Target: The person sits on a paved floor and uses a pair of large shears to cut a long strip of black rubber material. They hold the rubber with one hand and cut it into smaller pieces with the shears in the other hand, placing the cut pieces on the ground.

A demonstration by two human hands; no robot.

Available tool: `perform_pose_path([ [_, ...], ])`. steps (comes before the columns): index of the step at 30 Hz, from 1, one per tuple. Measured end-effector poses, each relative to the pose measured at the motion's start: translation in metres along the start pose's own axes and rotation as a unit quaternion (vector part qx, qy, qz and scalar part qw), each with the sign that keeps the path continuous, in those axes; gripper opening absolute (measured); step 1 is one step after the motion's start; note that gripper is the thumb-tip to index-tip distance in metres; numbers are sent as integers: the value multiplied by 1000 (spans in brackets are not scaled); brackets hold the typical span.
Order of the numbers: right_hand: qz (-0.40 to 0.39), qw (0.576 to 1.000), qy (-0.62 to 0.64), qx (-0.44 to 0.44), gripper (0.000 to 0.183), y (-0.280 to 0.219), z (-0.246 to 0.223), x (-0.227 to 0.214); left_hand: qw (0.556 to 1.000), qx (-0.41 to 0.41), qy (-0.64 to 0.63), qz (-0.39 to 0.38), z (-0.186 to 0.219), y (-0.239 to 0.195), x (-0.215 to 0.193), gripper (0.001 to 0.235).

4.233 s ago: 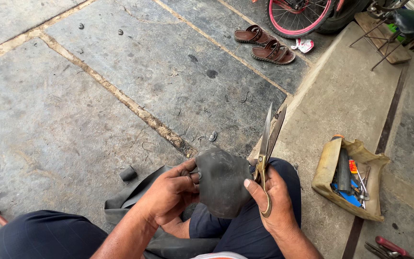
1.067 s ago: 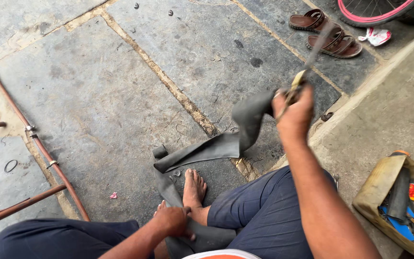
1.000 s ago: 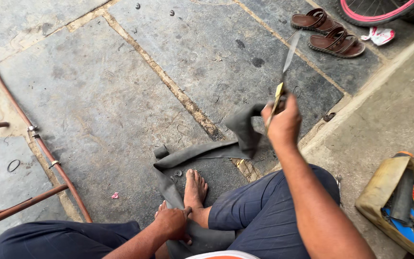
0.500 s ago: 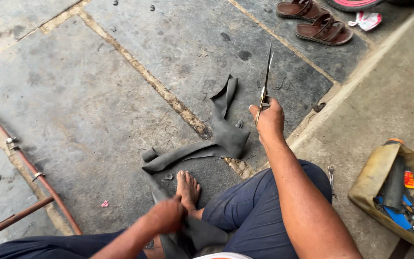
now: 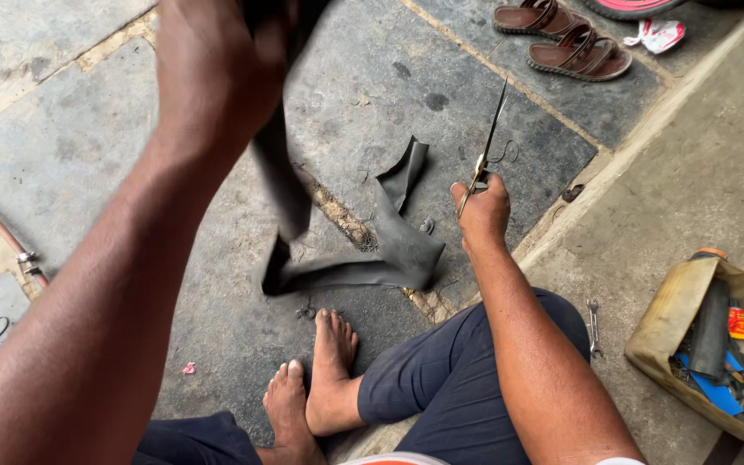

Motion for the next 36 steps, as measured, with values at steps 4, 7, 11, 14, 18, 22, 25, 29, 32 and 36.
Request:
perform_pose_path([
  [4, -1, 1000, -13, 16, 42, -2, -3, 2, 983, 129, -22, 125, -1, 7, 10, 10],
  [7, -2, 1000, -13, 17, 40, -4, -7, 3, 981, 140, 0, 132, -39, -10, 66, 11],
  [11, 8, 1000, -25, 11, 41, -6, -5, 4, 986, -11, 7, -165, -112, -72, 189, 47],
  [14, 10, 997, -71, 16, 43, -5, -1, 6, 940, -141, 15, -310, -165, -152, 250, 85],
  [18, -6, 992, -120, 22, 48, -1, 3, 12, 905, -284, 60, -312, -208, -247, 277, 81],
  [22, -35, 989, -136, 56, 55, -1, 7, 19, 877, -319, 115, -340, -215, -299, 280, 63],
  [25, -56, 984, -157, 66, 56, -2, 7, 24, 879, -341, 57, -329, -220, -315, 293, 52],
  [29, -74, 974, -201, 68, 56, 1, 14, 26, 878, -390, 22, -278, -239, -332, 316, 36],
  [32, -67, 968, -226, 80, 60, 10, 27, 23, 868, -410, 16, -278, -261, -340, 334, 27],
  [36, -74, 954, -269, 112, 59, 31, 56, 17, 870, -430, -7, -242, -276, -335, 334, 22],
])
Point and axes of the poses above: each hand's wrist, its own y-axis towards the middle knuckle, its own x-axis out of the palm, z = x × y, the point moved 5 cm from there along y, towards the middle knuckle, and after that the axes turned 14 degrees about -z, right-handed, at the moved point
